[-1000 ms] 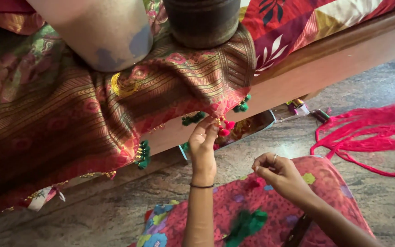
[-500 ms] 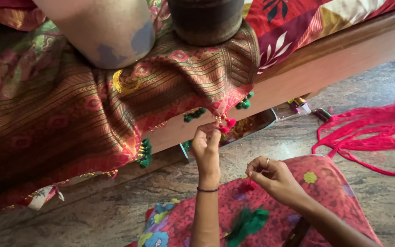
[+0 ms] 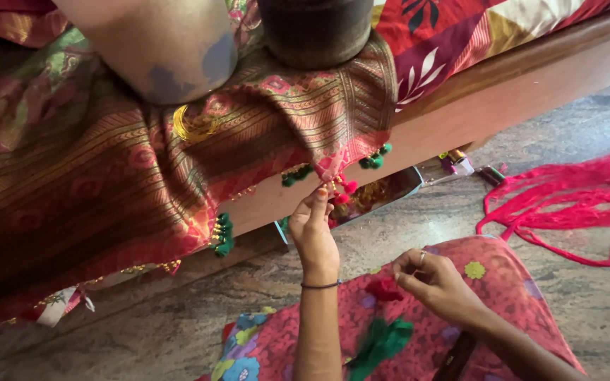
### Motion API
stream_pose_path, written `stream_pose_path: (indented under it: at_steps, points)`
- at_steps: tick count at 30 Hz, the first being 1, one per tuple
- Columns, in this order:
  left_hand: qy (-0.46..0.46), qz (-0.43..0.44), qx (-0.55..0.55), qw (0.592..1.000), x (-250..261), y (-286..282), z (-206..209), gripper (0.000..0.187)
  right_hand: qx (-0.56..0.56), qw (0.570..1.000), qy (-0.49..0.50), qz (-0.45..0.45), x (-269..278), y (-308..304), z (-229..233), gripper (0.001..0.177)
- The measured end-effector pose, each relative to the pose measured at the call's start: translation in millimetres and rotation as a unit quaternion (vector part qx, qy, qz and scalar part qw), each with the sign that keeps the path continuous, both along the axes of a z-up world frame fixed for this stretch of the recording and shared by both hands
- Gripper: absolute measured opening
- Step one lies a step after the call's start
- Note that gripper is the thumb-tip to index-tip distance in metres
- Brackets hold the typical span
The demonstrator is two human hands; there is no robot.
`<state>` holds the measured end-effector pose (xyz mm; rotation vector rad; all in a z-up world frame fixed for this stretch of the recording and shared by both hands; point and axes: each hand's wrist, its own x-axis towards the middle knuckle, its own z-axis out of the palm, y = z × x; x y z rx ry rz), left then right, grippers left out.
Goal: Tying and trimming decorative tassels on the edge of a saree.
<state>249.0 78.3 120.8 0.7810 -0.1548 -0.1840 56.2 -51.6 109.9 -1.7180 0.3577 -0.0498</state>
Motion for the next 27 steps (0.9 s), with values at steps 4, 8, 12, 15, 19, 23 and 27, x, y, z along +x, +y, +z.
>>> stream_pose_path:
  at_steps: [4, 8, 12, 15, 19, 23, 27]
  points:
    - [0.001, 0.076, 0.088, 0.993, -10.3, 10.4, 10.9, 0.021, -0.009, 1.0, -0.001, 0.012, 7.0, 4.5, 15.2, 0.009]
    - [-0.042, 0.115, 0.066, 0.99, -11.5, 17.9, 4.9, 0.019, -0.01, 0.998, -0.024, 0.053, 29.1, 19.0, 82.9, 0.01]
    - [-0.083, 0.095, 0.061, 0.99, -20.1, 22.7, 23.0, 0.015, -0.023, 0.995, -0.072, 0.068, 64.1, 25.1, 124.3, 0.012]
    - [-0.119, 0.063, 0.109, 0.985, -30.5, 20.4, 40.8, 0.013, -0.055, 0.982, -0.17, 0.063, 87.2, 29.7, 124.2, 0.013]
    - [-0.059, 0.034, 0.114, 0.991, -28.6, 18.8, 29.6, 0.013, -0.075, 0.967, -0.245, 0.002, 104.7, 35.2, 118.7, 0.011]
    - [-0.139, 0.12, 0.311, 0.932, -35.5, 23.2, 54.7, 0.011, -0.22, 0.938, -0.267, -0.033, 104.0, 36.8, 121.9, 0.01]
    - [-0.273, 0.202, 0.386, 0.858, -44.6, 31.7, 76.8, 0.006, -0.242, 0.927, -0.287, -0.02, 107.6, 42.0, 130.9, 0.013]
